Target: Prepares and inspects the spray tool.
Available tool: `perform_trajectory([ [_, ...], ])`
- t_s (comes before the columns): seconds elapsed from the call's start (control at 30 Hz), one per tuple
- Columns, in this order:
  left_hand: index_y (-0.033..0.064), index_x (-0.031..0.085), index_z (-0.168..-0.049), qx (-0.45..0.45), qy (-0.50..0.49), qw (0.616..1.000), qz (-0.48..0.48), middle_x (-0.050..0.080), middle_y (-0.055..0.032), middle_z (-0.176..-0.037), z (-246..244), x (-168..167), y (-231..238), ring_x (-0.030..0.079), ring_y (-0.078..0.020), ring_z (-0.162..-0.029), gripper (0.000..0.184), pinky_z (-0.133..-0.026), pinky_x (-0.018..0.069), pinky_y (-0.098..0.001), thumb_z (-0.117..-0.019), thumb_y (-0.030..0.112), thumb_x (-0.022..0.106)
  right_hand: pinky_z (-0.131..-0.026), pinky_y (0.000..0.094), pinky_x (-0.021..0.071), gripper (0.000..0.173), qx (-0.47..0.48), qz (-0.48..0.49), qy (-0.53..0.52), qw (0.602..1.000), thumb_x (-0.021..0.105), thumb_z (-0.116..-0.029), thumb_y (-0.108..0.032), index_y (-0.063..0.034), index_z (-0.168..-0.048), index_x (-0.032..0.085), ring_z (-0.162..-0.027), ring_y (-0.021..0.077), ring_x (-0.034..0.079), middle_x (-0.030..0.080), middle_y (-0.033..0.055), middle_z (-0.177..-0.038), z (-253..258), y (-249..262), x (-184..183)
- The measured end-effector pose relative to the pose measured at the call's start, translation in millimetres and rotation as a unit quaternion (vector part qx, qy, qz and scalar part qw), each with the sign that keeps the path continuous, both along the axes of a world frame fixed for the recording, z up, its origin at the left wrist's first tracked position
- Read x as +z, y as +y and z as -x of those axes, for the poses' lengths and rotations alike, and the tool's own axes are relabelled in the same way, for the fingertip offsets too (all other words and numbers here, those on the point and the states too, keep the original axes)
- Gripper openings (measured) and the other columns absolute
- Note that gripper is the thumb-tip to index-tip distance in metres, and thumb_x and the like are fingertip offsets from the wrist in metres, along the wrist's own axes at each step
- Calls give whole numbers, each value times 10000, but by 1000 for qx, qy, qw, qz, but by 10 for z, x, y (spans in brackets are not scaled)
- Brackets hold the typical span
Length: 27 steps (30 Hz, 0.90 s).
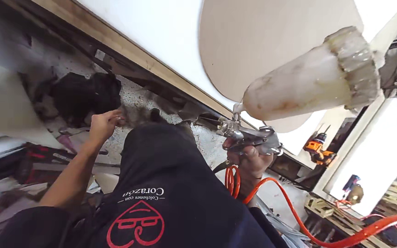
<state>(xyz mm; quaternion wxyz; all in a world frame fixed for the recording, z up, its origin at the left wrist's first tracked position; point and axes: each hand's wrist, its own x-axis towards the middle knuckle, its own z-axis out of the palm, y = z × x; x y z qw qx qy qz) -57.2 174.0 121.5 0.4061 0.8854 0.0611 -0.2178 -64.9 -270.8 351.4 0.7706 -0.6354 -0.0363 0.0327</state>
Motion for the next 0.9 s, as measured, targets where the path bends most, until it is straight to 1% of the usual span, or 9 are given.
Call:
perform_trajectory([
  [0.2, 38, 501, -1484, -56, -77, 994, -45, 717, -231, -1028, 216, -197, -35, 707, -403, -983, 468, -947, 537, -580, -1024, -23, 435, -413, 235, 504, 325, 5, -6, -13, 1000, 712, -975, -376, -92, -1131, 686, -541, 116, 644, 764, 124, -950, -3, -13, -23],
  [0.4, 20, 513, -1462, 50, -33, 994, -96, 692, -310, -1004, 439, -309, -101, 705, -454, -877, 436, -836, 549, -614, -1085, 152, 339, -410, 239, 507, 342, 3, -17, -15, 1000, 712, -973, -392, -90, -1131, 684, -535, 122, 642, 760, 131, -953, 6, -50, -25],
  [0.47, -21, 648, -1290, 45, -30, 992, -117, 714, -291, -998, 448, -345, -50, 712, -456, -904, 431, -871, 534, -633, -1104, 295, 422, -412, 235, 505, 337, 0, -19, -14, 1000, 709, -974, -397, -94, -1122, 688, -536, 120, 641, 760, 132, -951, 14, -62, -27],
  [0.57, -75, 685, -955, 39, 112, 969, -217, 688, -327, -978, 380, -333, -17, 669, -510, -1025, 849, -902, 488, -690, -1031, 686, 317, -412, 236, 504, 331, -3, -30, -11, 999, 721, -966, -387, -97, -1123, 693, -540, 122, 644, 760, 136, -951, 18, -80, -38],
  [0.67, -42, 684, -1153, 61, 250, 925, -279, 617, -350, -1281, 375, -347, 32, 579, -531, -1241, 1171, -927, 459, -741, -851, 920, 89, -416, 232, 507, 335, 3, -33, -11, 999, 715, -968, -398, -99, -1120, 696, -548, 117, 650, 763, 132, -956, 8, -82, -45],
  [0.73, 115, 359, -1597, 5, 265, 936, -230, 154, -285, -1675, 492, -562, 205, 153, -587, -1502, 1004, -1056, 221, -858, -921, 852, 267, -418, 233, 510, 336, 5, -36, -12, 999, 717, -965, -405, -103, -1112, 702, -543, 115, 648, 763, 125, -948, 13, -86, -54],
  [0.77, 175, 258, -1641, -27, 249, 947, -204, -5, -232, -1709, 537, -658, 294, 6, -569, -1527, 874, -1076, 132, -869, -977, 706, 459, -420, 234, 511, 336, 4, -35, -10, 999, 717, -965, -408, -105, -1109, 702, -543, 115, 647, 762, 124, -947, 32, -88, -53],
  [0.83, 39, 616, -1390, -29, 148, 971, -185, 437, -286, -1544, 535, -677, 329, 434, -553, -1379, 489, -1064, 353, -771, -970, 276, 699, -424, 233, 512, 325, 2, -39, -12, 999, 716, -968, -394, -102, -1108, 702, -550, 115, 650, 763, 128, -952, 38, -88, -50],
  [0.9, -33, 723, -1098, 6, 156, 964, -214, 698, -300, -1111, 415, -461, 232, 665, -502, -1068, 463, -950, 484, -704, -1001, 414, 646, -421, 233, 506, 321, -3, -34, -12, 999, 718, -968, -393, -101, -1101, 700, -542, 111, 640, 760, 124, -940, 63, -81, -42],
])
